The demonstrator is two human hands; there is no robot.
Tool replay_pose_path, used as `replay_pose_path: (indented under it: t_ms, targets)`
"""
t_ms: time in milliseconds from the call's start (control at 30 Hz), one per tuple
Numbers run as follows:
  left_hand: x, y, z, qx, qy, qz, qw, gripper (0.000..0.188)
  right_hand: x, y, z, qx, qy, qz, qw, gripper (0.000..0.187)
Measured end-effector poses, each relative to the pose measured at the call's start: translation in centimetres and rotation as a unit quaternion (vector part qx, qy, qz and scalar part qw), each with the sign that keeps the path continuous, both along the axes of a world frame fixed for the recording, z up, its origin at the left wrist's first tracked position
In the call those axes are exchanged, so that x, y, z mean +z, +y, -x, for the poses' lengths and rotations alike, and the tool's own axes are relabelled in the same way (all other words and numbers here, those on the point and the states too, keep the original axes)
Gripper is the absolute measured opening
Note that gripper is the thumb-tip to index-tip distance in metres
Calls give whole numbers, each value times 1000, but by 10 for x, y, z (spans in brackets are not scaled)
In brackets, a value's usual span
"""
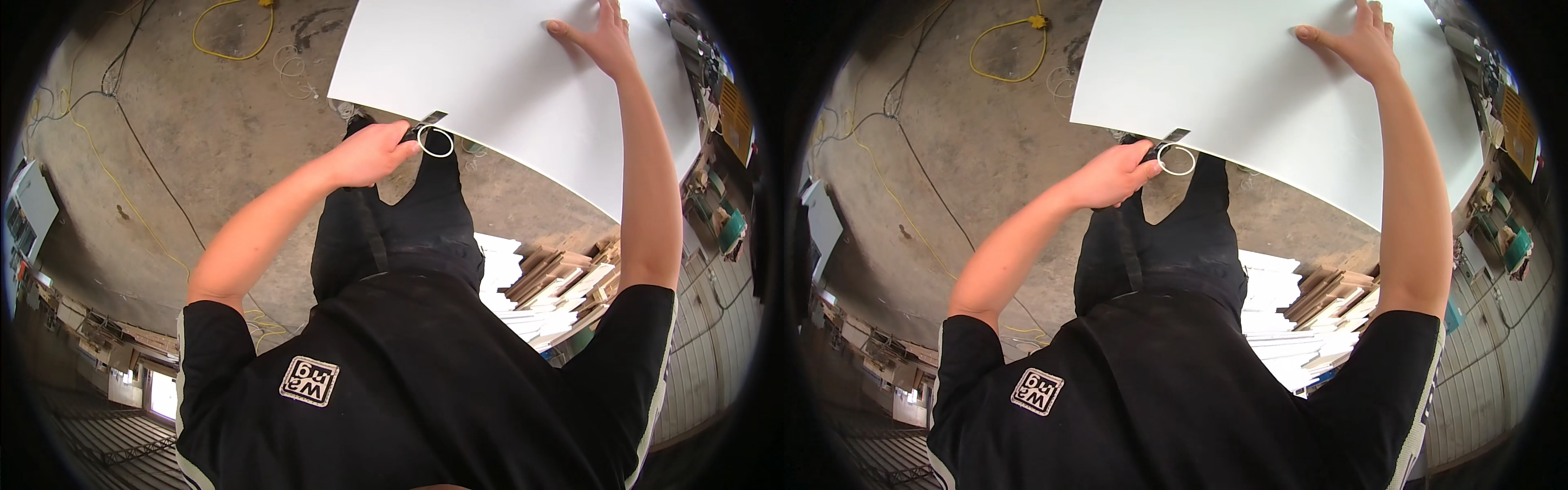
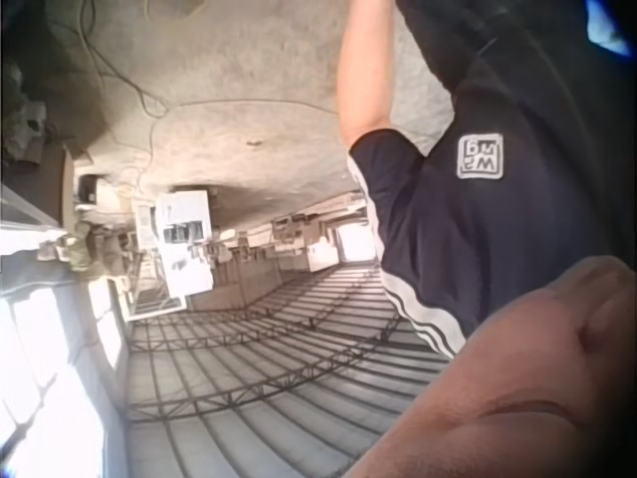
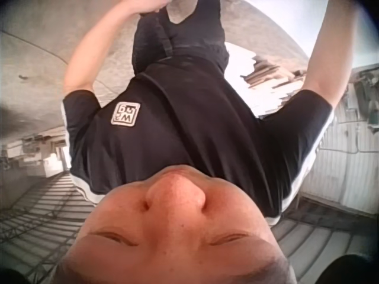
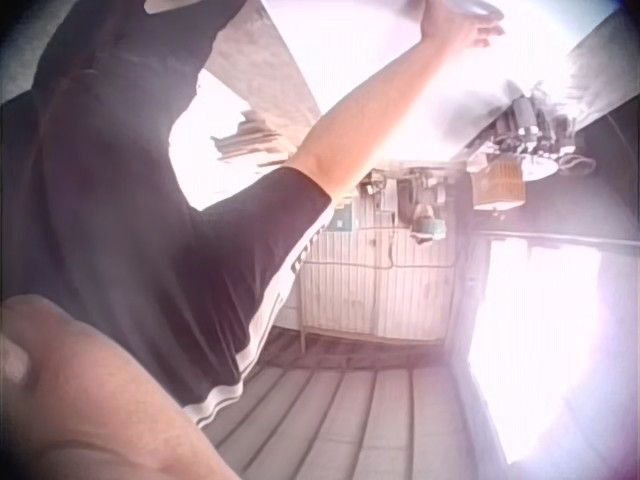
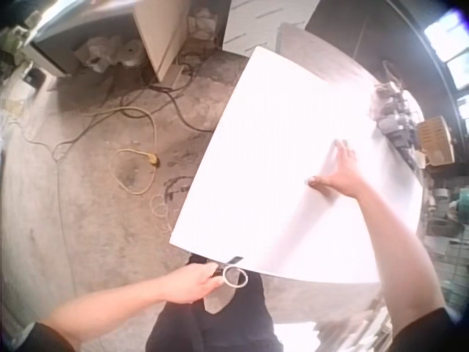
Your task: The person trims the excess white edge banding from the curved edge of a white board using a utility knife and pulls the waste strip away by hand.
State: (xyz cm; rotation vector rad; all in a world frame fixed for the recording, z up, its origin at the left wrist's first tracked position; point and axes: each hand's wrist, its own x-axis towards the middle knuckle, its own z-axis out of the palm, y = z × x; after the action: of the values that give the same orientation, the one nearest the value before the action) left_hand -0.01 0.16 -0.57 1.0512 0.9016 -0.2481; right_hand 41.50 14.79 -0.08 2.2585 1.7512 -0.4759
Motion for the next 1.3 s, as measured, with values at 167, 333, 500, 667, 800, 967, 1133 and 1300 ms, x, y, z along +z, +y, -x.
replay_pose_path:
  t_ms: [167,333,500,667,800,967,1133,1300]
  targets:
    - [-3,-3,-10,10,-7,-1,1000,31,-5,10,18,2,-1,-18,1000,150]
    - [3,-11,-27,5,2,16,1000,28,7,14,38,5,-8,-11,1000,150]
    - [-3,-34,-81,7,-10,24,1000,31,13,11,33,2,-29,17,999,147]
    - [-2,-49,-117,-6,-9,29,1000,35,25,8,42,-5,-31,18,999,143]
    - [2,-57,-136,-4,22,32,999,31,31,8,57,7,-2,18,1000,140]
    - [0,-71,-175,-20,-5,17,1000,30,46,-9,43,3,-3,-12,1000,137]
    - [-7,-91,-213,-14,-23,23,999,29,56,-16,52,-10,18,-22,1000,131]
    - [-14,-116,-261,-23,-30,-4,999,34,65,-18,47,-20,55,-17,998,124]
